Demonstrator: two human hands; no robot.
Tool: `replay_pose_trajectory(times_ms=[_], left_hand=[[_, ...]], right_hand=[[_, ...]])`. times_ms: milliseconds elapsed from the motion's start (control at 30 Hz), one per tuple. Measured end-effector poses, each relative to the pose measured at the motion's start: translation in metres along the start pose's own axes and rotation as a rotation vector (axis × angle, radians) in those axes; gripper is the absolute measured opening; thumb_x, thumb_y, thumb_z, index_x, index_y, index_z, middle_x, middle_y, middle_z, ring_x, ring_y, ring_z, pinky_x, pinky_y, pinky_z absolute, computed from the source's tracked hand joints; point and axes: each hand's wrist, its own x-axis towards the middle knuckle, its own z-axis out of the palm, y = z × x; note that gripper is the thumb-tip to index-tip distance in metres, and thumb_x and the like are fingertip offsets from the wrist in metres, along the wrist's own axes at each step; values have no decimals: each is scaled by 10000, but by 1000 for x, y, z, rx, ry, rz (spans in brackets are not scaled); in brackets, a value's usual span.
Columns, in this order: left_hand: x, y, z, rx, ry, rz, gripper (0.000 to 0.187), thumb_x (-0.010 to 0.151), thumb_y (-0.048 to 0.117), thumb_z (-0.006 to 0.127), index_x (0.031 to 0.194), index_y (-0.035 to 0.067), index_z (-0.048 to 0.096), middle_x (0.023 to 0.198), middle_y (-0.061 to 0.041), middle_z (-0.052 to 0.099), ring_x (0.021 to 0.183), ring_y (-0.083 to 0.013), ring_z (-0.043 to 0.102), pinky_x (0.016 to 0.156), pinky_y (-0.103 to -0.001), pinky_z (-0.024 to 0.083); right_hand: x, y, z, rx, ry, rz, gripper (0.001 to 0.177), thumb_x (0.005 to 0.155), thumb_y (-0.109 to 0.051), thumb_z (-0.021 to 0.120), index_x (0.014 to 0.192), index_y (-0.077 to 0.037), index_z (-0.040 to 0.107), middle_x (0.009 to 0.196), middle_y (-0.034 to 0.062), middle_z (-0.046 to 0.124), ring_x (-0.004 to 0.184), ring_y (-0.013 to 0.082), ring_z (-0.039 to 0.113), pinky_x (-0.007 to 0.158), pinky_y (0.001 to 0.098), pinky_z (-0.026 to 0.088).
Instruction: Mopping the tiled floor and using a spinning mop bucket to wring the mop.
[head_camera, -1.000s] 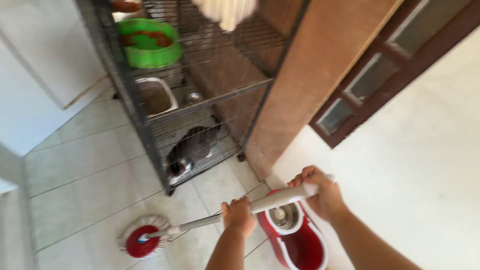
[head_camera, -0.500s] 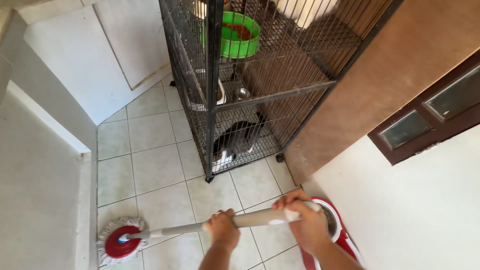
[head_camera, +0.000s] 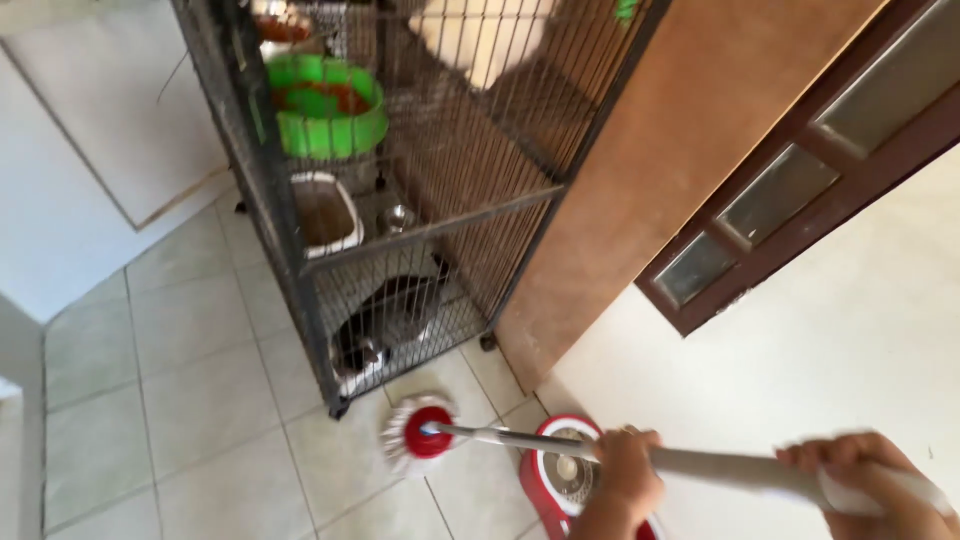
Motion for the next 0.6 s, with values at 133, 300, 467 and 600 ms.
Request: replay_pose_trajectory(times_ms=[133,300,467,600], left_hand=[[18,18,22,95,-178,-8,262,850,-51,626,1000,137,729,1111,-114,651,1214,-323,514,1145,-514,206],[30,22,9,278,-323,-52,263,868,-6,652,1070,153,712,1111,-79,669,1216,-263,547,1170,-549,168],[22,10,5,324,-218,-74,280,840,43,658,1094,147,712,1157,-85,665,1238,-270,538,1113,-518,221],[-13,3,-35,351,-169,-124,272,830,78,670,1095,125,707,1160,-104,667,1235,-289,539,1117,-535,206]], right_hand=[[41,43,-73,-210,17,-24,189,832,220,500,827,34,464,936,327,616,1051,475,674,1079,681,429],[-4,3,-7,-333,11,143,199,841,217,431,861,25,476,915,332,599,1033,443,678,1094,632,430],[-28,-48,58,-202,119,182,253,915,182,397,958,-58,468,978,264,573,1126,438,628,1140,592,371],[-37,-59,90,-310,81,321,199,944,134,402,925,-58,451,946,278,578,1103,434,636,1138,598,374]])
